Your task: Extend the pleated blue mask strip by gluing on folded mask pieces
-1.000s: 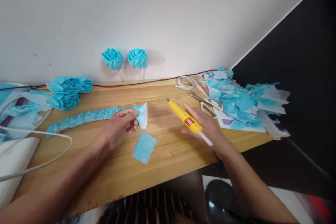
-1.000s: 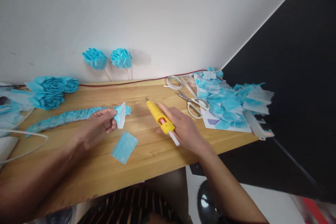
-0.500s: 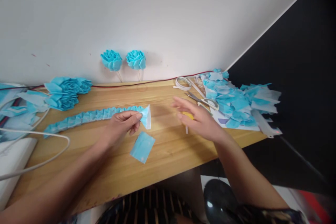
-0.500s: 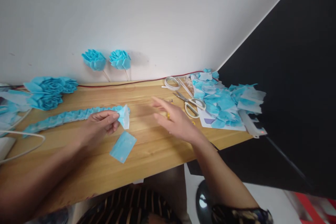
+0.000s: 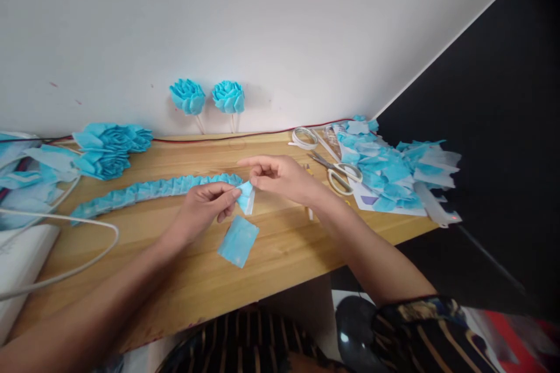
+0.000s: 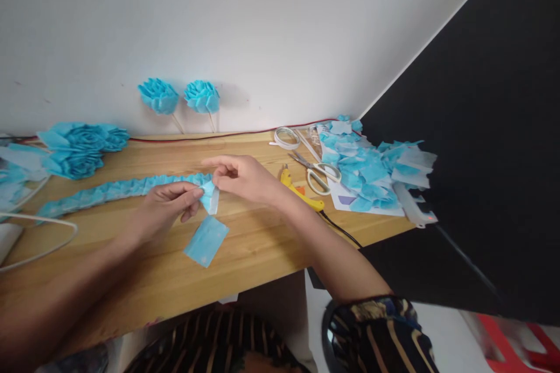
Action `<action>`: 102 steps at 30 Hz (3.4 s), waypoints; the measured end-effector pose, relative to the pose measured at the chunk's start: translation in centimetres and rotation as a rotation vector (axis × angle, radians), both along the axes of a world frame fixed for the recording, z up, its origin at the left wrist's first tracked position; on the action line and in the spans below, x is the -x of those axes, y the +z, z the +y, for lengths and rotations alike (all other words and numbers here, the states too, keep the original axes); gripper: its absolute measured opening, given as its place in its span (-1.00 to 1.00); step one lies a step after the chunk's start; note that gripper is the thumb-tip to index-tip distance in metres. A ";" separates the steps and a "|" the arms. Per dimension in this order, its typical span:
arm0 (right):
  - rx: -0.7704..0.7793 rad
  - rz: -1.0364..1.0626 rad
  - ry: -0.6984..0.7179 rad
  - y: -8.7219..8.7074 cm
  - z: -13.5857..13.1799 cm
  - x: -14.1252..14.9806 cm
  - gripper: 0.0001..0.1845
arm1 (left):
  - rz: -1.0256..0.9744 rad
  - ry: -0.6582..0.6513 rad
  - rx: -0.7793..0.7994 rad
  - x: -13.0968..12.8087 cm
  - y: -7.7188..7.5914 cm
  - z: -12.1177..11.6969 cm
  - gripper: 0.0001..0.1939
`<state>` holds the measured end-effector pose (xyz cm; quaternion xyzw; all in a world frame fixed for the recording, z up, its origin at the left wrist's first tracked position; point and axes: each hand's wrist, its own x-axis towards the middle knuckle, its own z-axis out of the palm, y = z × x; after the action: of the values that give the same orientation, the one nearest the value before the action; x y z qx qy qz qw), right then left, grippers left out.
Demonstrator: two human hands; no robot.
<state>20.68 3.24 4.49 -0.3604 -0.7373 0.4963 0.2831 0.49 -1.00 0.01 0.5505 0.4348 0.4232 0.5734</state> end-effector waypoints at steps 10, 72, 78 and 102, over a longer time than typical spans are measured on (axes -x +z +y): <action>-0.947 -0.275 -0.245 -0.8 -2.7 -1.5 -0.52 | -0.171 0.104 0.147 0.0 -0.2 0.3 -0.65; -0.054 0.253 -0.270 -5.4 -3.2 1.5 -0.29 | 0.018 0.007 0.039 -0.4 0.0 -0.1 -0.71; -0.046 0.302 -0.241 -5.7 -3.0 1.6 -0.32 | 0.153 0.051 -0.031 -0.7 0.6 -0.3 -0.65; -0.015 0.335 -0.204 -5.6 -2.9 1.8 -0.34 | 0.224 0.059 -0.108 -0.7 -0.2 -0.4 -0.68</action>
<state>18.92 0.33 -1.10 -0.3434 -0.6433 0.5125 0.4535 1.17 -1.40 -0.18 0.6113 0.4886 0.3985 0.4784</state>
